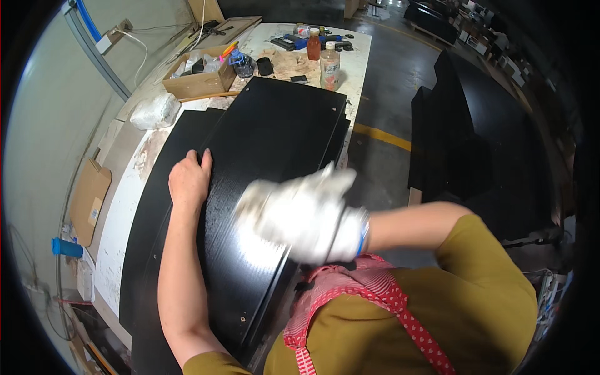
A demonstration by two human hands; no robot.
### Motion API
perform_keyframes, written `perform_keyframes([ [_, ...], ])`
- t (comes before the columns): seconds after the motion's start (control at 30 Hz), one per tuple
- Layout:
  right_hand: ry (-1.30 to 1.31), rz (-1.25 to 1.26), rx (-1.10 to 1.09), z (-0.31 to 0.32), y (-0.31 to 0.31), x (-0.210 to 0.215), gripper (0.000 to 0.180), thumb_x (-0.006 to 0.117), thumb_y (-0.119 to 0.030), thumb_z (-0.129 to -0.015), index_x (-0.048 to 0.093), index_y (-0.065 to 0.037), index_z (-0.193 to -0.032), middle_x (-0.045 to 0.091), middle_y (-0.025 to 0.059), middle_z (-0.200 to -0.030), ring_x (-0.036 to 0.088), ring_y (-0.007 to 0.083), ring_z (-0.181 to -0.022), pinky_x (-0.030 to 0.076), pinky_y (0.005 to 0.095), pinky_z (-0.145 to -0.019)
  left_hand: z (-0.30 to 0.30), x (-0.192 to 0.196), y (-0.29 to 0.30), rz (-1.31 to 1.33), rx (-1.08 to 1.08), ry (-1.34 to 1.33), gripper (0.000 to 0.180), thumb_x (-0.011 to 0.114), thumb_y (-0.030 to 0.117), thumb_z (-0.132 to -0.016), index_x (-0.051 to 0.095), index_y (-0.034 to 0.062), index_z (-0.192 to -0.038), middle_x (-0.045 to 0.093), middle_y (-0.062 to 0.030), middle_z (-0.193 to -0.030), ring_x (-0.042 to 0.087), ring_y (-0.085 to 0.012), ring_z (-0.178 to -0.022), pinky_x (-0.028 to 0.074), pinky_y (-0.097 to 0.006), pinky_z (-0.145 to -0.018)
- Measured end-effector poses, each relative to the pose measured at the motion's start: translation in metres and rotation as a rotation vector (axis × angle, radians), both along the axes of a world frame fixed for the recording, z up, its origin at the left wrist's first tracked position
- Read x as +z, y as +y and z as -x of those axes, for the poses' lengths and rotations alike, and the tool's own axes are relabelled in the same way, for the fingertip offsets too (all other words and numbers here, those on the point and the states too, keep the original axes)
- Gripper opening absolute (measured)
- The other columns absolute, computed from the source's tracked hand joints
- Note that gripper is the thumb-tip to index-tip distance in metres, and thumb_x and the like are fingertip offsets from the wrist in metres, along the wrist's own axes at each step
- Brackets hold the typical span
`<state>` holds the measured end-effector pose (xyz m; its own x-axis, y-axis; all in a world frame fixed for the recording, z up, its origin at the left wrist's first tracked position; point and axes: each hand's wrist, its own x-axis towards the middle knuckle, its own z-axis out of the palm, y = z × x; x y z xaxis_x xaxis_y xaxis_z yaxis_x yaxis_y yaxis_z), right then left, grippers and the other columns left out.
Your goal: Applying cleaning solution from a bottle to a cloth and wiping down black furniture panels.
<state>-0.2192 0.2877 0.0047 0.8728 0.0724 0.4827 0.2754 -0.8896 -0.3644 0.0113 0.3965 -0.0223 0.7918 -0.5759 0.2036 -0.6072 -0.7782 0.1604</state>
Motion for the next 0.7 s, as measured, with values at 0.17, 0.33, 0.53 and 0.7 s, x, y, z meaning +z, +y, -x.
perform_keyframes([
  [0.17, 0.098, 0.032, 0.362, 0.017, 0.042, 0.013, 0.019, 0.055, -0.027, -0.087, 0.063, -0.010, -0.093, 0.063, 0.0122, -0.078, 0.064, 0.0242, -0.070, 0.051, 0.0370, -0.059, -0.013, -0.007, 0.012, 0.067, -0.125, -0.049, 0.051, 0.044, 0.048, -0.099, 0.061, 0.0011, -0.109, 0.067, -0.0241, -0.100, 0.063, -0.0408, -0.097, 0.050, -0.048, -0.085],
  [0.33, 0.225, 0.032, 0.150, 0.003, -0.088, 0.015, 0.018, 0.052, -0.022, -0.089, 0.062, -0.008, -0.095, 0.065, 0.0149, -0.085, 0.065, 0.0318, -0.077, 0.052, 0.0392, -0.067, 0.022, 0.041, 0.091, -0.153, -0.177, 0.007, 0.053, 0.051, 0.044, -0.098, 0.049, 0.0055, -0.134, 0.060, -0.0213, -0.125, 0.056, -0.0396, -0.115, 0.043, -0.045, -0.097],
  [0.53, 0.130, 0.160, 0.448, 0.010, 0.045, 0.004, 0.016, 0.057, -0.023, -0.088, 0.064, -0.010, -0.093, 0.064, 0.0070, -0.085, 0.062, 0.0223, -0.073, 0.051, 0.0352, -0.073, 0.054, 0.009, 0.199, -0.008, 0.190, 0.151, 0.039, 0.044, 0.039, -0.100, 0.059, 0.0060, -0.114, 0.066, -0.0232, -0.099, 0.062, -0.0398, -0.099, 0.046, -0.045, -0.086],
  [0.7, -0.069, 0.064, 0.781, 0.015, 0.117, -0.007, 0.017, 0.054, -0.017, -0.084, 0.059, -0.004, -0.094, 0.062, 0.0096, -0.084, 0.065, 0.0242, -0.075, 0.052, 0.0366, -0.071, 0.058, 0.009, 0.214, 0.027, 0.164, 0.118, 0.039, 0.046, 0.037, -0.100, 0.058, 0.0050, -0.117, 0.066, -0.0202, -0.105, 0.061, -0.0376, -0.103, 0.046, -0.044, -0.088],
])
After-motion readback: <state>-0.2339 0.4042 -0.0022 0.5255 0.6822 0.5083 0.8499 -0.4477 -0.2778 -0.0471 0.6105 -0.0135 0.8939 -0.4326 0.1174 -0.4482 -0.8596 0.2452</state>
